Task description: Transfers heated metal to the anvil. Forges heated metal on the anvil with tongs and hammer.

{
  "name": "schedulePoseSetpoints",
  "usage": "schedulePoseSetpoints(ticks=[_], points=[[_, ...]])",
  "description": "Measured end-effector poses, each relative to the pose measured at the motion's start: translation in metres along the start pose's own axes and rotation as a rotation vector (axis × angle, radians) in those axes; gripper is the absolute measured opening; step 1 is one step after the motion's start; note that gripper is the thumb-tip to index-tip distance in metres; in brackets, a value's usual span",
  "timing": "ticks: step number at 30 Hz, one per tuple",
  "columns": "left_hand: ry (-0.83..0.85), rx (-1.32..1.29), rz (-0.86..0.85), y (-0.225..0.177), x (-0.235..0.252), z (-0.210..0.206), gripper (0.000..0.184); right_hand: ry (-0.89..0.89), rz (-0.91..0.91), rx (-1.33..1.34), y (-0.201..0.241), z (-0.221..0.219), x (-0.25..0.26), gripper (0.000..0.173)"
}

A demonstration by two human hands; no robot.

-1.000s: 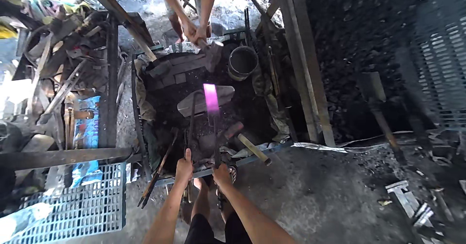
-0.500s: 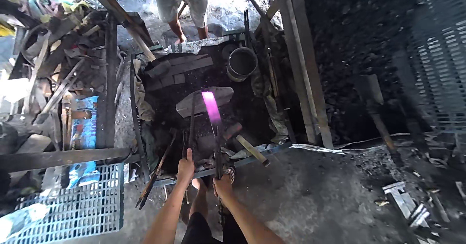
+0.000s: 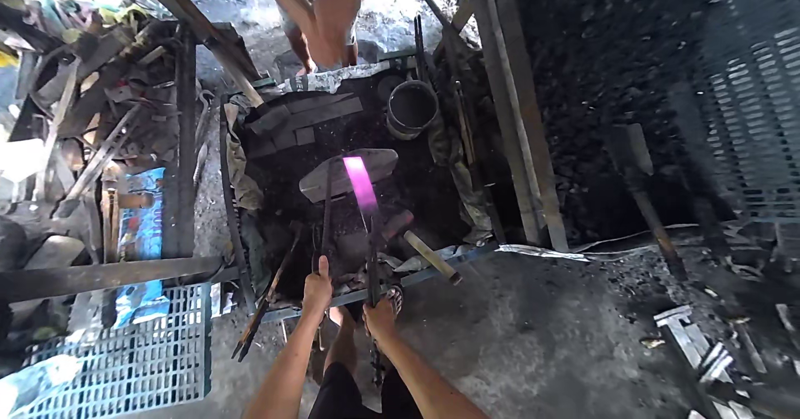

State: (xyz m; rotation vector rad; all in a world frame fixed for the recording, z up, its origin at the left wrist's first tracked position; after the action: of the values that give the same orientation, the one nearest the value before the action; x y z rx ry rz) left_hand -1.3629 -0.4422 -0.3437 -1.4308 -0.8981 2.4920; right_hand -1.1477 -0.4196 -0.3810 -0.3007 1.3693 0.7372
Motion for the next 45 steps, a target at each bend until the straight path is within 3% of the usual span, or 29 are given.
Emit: schedulePoseSetpoints(ticks=[4, 8, 13, 18, 21, 25, 28, 30, 32, 34, 36, 38, 40, 43, 45], points=[[-0.022, -0.193, 0.068, -0.001, -0.017, 0.004, 0.069, -0.018, 0.007, -0.061, 0.004, 0.001, 0.0, 0.031], [-0.112, -0.09, -0.018, -0.003, -0.036, 0.029, 0.069, -0.031, 0.014, -0.046, 0.007, 0.006, 0.006, 0.031], [-0.143, -0.166, 0.013, 0.035, -0.078, 0.028, 0.068, -0.036, 0.011, -0.057, 0.019, 0.015, -0.003, 0.034], [-0.126, -0.213, 0.07, 0.075, -0.111, 0.004, 0.064, -0.084, 0.087, -0.177, 0.06, 0.028, 0.007, 0.039], [-0.052, -0.179, 0.045, 0.085, -0.08, -0.034, 0.063, -0.103, 0.167, -0.214, 0.082, 0.033, 0.022, 0.035], [0.09, 0.025, 0.004, 0.086, -0.006, -0.087, 0.076, -0.111, 0.229, -0.279, 0.09, 0.036, 0.041, 0.036], [0.138, 0.306, -0.047, 0.062, 0.015, -0.093, 0.071, -0.111, 0.273, -0.326, 0.086, 0.034, 0.053, 0.039], [0.079, 0.354, -0.119, 0.04, 0.011, -0.082, 0.069, -0.097, 0.298, -0.312, 0.087, 0.033, 0.054, 0.043], [0.109, 0.092, -0.224, 0.022, 0.003, -0.084, 0.066, -0.075, 0.322, -0.278, 0.088, 0.029, 0.049, 0.049], [0.245, -0.299, -0.201, 0.018, 0.003, -0.104, 0.065, -0.037, 0.337, -0.274, 0.09, 0.023, 0.035, 0.053], [0.319, -0.428, -0.177, 0.015, 0.008, -0.119, 0.073, 0.015, 0.382, -0.219, 0.09, 0.019, 0.024, 0.043], [0.25, -0.355, -0.219, 0.009, 0.015, -0.118, 0.087, 0.025, 0.41, -0.092, 0.084, 0.022, 0.02, 0.035], [0.099, -0.201, -0.23, 0.014, 0.019, -0.102, 0.089, -0.073, 0.378, -0.082, 0.066, 0.026, 0.029, 0.037], [0.009, 0.141, -0.157, 0.017, 0.022, -0.08, 0.078, -0.181, 0.177, -0.218, 0.017, 0.008, 0.07, 0.042], [0.1, 0.304, -0.129, 0.014, 0.024, -0.073, 0.065, -0.06, 0.088, -0.289, -0.004, -0.026, 0.079, 0.047]])
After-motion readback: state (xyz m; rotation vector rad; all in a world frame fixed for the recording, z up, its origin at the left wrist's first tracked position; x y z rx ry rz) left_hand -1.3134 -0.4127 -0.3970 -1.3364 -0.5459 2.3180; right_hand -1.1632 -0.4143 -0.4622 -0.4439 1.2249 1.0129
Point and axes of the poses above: each hand's wrist, its own x-axis towards the middle knuckle, its own z-axis out of the back of the hand, y = z × x, the point moved 10 cm from there along x, towards the middle knuckle, and after that the axes turned 7 degrees about -z, right-handed, at the moved point
